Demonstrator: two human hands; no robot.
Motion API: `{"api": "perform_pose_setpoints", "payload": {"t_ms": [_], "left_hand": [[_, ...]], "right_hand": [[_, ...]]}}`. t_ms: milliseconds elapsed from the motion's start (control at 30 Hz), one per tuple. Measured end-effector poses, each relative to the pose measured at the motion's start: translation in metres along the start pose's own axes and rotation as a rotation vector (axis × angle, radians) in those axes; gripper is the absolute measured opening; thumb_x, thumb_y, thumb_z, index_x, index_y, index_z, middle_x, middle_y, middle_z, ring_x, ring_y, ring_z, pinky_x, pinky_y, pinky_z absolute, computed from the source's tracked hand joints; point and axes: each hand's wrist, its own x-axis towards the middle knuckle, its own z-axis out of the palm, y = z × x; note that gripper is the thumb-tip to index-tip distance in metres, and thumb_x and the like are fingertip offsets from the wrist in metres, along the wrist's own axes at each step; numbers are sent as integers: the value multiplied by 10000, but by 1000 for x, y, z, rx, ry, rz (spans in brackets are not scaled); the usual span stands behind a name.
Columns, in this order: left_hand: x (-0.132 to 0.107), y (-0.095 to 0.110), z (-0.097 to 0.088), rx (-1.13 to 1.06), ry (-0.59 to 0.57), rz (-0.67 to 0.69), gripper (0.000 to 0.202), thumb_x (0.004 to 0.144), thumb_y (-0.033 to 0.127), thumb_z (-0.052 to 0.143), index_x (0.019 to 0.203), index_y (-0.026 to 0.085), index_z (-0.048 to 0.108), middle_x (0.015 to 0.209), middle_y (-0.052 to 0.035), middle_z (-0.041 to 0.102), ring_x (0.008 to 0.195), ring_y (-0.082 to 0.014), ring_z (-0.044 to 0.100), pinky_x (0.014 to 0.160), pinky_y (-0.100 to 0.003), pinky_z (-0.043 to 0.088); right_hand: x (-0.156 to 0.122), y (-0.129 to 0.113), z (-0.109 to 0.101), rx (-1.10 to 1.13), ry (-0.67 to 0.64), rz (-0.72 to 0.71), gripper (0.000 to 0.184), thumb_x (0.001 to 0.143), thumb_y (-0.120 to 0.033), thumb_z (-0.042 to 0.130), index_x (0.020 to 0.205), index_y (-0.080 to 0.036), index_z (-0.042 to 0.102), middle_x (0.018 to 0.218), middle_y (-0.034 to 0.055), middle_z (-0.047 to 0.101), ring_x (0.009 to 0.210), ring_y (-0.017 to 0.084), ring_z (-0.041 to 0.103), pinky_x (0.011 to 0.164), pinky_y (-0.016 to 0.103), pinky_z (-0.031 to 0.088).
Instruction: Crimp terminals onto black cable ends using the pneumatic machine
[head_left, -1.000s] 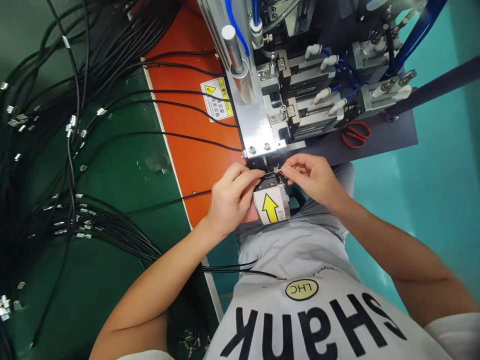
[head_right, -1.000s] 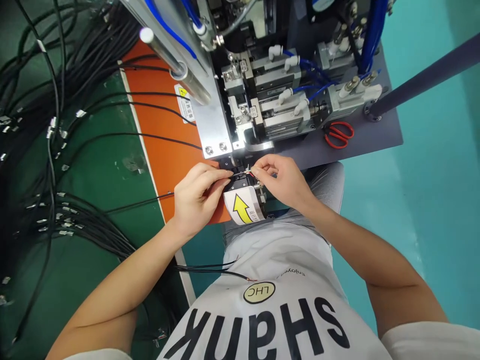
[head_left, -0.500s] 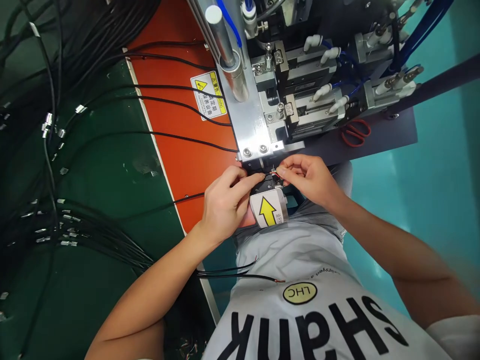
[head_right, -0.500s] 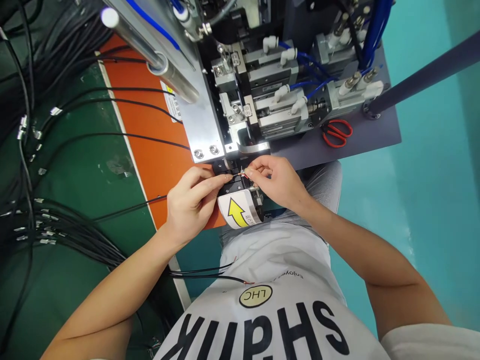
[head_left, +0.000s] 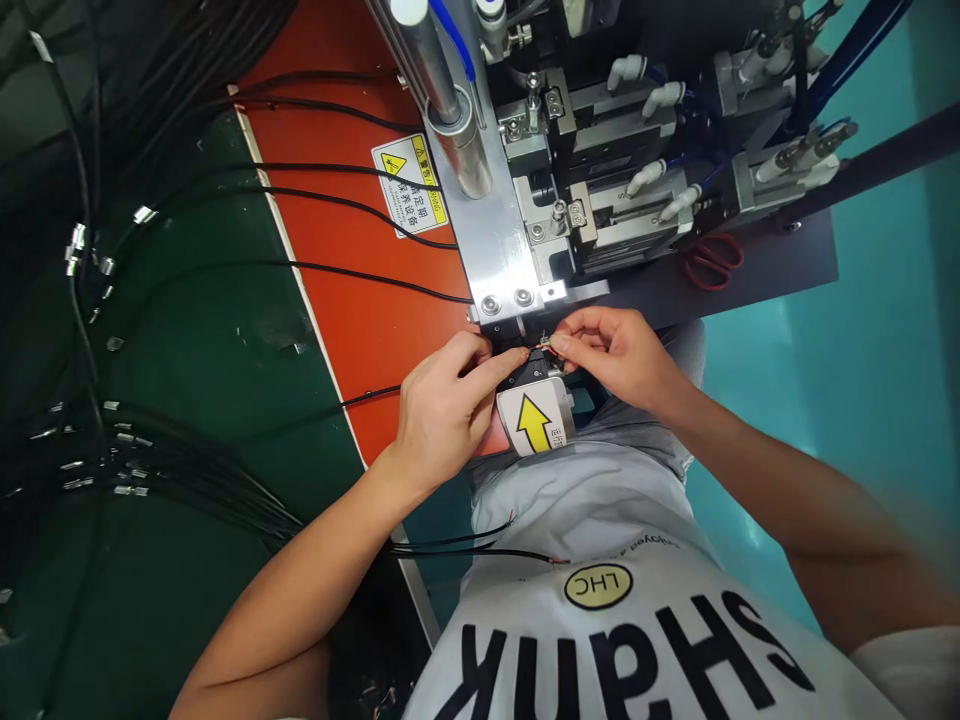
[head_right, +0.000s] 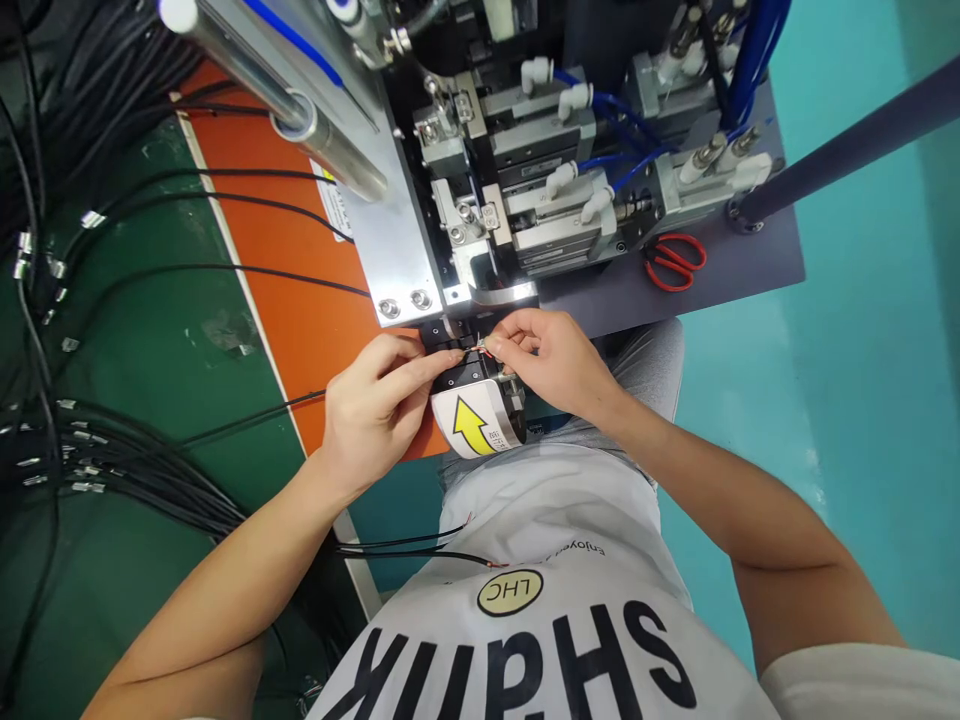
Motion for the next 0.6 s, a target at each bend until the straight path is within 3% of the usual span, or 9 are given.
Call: {"api": "perform_pose_setpoints", "payload": {"t_ms": [600], "left_hand": [[0, -1, -1, 2, -17, -11, 305, 927, 143, 500, 1156, 222, 685, 905, -55, 571, 879, -160, 602, 692, -254, 487]], "right_hand": [[1, -1, 1, -9, -2, 0, 196, 850, -371, 674, 846, -175, 669, 780, 29, 683, 642, 147, 637, 631, 294, 510]]}}
